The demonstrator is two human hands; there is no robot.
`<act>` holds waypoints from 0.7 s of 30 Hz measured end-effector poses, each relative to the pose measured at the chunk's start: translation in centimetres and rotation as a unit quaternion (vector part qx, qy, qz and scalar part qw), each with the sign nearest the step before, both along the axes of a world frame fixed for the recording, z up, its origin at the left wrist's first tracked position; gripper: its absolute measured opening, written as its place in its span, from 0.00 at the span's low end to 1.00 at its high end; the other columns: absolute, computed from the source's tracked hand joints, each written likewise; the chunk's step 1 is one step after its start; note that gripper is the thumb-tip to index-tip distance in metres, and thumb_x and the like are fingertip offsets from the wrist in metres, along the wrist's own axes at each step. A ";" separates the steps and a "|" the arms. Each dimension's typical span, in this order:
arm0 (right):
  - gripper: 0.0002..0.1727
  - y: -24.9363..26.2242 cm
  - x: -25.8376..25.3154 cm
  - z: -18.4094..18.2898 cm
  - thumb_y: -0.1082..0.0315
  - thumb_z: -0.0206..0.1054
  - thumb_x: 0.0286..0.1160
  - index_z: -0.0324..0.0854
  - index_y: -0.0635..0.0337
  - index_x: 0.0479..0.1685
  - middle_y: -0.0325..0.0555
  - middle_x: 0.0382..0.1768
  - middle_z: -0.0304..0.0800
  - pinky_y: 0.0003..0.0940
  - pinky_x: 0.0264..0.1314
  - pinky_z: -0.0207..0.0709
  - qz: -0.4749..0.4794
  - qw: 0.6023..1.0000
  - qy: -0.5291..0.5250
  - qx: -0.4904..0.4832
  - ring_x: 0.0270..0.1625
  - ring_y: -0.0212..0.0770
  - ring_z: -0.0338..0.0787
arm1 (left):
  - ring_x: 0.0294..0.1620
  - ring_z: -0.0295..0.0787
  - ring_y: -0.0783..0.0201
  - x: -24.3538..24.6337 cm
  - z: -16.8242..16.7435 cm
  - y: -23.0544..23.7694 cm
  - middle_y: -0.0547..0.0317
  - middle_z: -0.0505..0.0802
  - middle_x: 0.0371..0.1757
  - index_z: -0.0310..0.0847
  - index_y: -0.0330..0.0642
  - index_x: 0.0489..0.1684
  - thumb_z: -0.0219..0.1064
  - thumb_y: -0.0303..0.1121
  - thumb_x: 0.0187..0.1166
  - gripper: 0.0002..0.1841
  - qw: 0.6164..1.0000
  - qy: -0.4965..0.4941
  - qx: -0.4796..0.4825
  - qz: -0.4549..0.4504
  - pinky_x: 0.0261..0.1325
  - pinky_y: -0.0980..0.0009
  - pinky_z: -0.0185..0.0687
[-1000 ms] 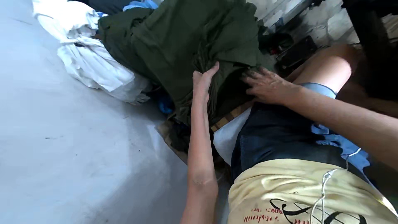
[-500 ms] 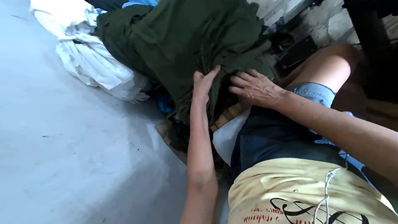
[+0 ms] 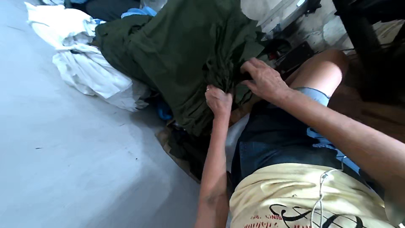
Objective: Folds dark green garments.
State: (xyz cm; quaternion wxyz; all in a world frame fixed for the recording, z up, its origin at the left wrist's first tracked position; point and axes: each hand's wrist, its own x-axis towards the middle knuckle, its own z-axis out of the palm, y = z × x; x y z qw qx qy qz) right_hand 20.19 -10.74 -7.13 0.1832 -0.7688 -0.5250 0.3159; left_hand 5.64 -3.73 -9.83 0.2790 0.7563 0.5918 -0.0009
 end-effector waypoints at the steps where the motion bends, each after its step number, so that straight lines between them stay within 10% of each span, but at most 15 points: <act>1: 0.20 -1.2 -0.2 0.3 0.64 0.66 0.84 0.77 0.67 0.67 0.64 0.62 0.85 0.65 0.60 0.82 -0.054 0.998 -0.014 -0.030 0.62 0.66 0.88 | 0.63 0.88 0.36 -0.4 -0.2 0.6 0.30 0.90 0.57 0.79 0.23 0.64 0.78 0.45 0.70 0.33 0.999 -0.038 -0.007 0.008 0.66 0.41 0.79; 3: 0.25 -3.2 0.2 0.3 0.56 0.61 0.88 0.73 0.73 0.68 0.72 0.50 0.87 0.71 0.53 0.80 -0.144 0.980 -0.018 -0.137 0.54 0.74 0.90 | 0.64 0.88 0.41 -1.1 -0.3 2.4 0.34 0.92 0.57 0.78 0.27 0.67 0.81 0.49 0.68 0.36 0.992 -0.109 -0.062 0.031 0.70 0.40 0.77; 7: 0.35 -3.0 1.2 -2.5 0.49 0.66 0.84 0.73 0.79 0.69 0.76 0.60 0.85 0.68 0.70 0.75 -0.259 0.923 0.096 -0.267 0.66 0.72 0.85 | 0.67 0.87 0.45 -1.3 -0.3 3.5 0.37 0.91 0.60 0.77 0.31 0.70 0.85 0.47 0.63 0.39 0.980 -0.157 -0.109 0.063 0.73 0.43 0.75; 11: 0.23 -2.2 0.0 -3.8 0.64 0.72 0.78 0.80 0.73 0.64 0.74 0.59 0.86 0.72 0.66 0.74 -0.340 0.904 0.173 -0.191 0.65 0.72 0.85 | 0.68 0.85 0.36 -1.5 -0.1 0.1 0.30 0.85 0.67 0.72 0.27 0.74 0.85 0.49 0.63 0.44 0.990 -0.140 0.020 -0.025 0.68 0.40 0.80; 14: 0.17 -2.8 0.1 -3.7 0.69 0.62 0.84 0.79 0.64 0.67 0.61 0.51 0.87 0.52 0.49 0.83 -0.424 0.845 0.290 -0.146 0.46 0.51 0.89 | 0.75 0.77 0.32 -2.1 -0.4 -2.1 0.22 0.74 0.78 0.64 0.20 0.79 0.86 0.52 0.60 0.53 0.982 -0.157 0.081 -0.060 0.75 0.43 0.75; 21: 0.20 -2.9 0.1 -3.1 0.64 0.55 0.87 0.72 0.63 0.71 0.56 0.53 0.82 0.44 0.47 0.81 -0.494 0.764 0.399 -0.109 0.46 0.46 0.84 | 0.71 0.80 0.38 -4.2 2.1 -0.9 0.32 0.84 0.68 0.78 0.27 0.65 0.73 0.51 0.76 0.33 0.960 -0.217 0.179 -0.016 0.73 0.44 0.74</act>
